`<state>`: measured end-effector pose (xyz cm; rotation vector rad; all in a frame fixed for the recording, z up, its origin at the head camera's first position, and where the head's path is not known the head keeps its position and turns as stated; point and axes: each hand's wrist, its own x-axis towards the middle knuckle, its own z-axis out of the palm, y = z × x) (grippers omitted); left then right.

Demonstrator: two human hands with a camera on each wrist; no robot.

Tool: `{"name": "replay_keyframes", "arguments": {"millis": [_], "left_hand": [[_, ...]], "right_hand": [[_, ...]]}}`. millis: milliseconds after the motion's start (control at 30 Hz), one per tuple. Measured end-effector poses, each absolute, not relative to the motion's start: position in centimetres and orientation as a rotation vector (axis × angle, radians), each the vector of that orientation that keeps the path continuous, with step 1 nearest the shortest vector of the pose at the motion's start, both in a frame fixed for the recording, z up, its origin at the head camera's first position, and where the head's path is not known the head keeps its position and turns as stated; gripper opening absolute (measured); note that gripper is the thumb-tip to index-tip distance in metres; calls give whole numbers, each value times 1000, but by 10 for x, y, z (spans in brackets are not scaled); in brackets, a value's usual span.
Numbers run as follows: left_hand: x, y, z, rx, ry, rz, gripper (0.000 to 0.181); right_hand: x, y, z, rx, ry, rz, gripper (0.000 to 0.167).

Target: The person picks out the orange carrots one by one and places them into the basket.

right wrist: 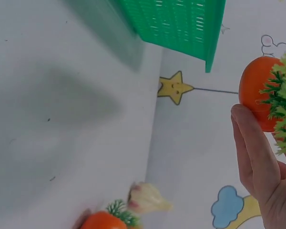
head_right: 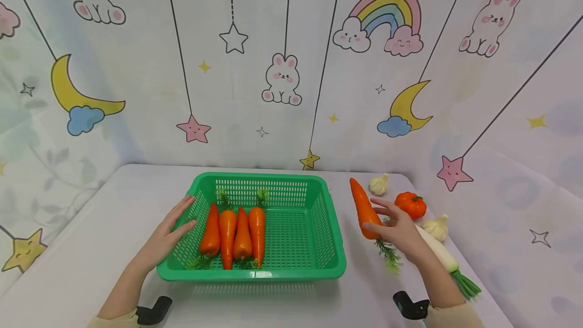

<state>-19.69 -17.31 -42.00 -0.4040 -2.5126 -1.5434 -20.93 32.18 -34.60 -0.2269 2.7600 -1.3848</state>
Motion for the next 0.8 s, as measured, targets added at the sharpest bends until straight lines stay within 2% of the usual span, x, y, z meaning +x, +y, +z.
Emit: {"name": "replay_keyframes", "arguments": {"millis": [800], "left_hand": [[-197, -173, -419, -403, -2509, -1550, 58]], "right_hand": [[-234, 255, -321, -379, 2529, -1443, 70]]}}
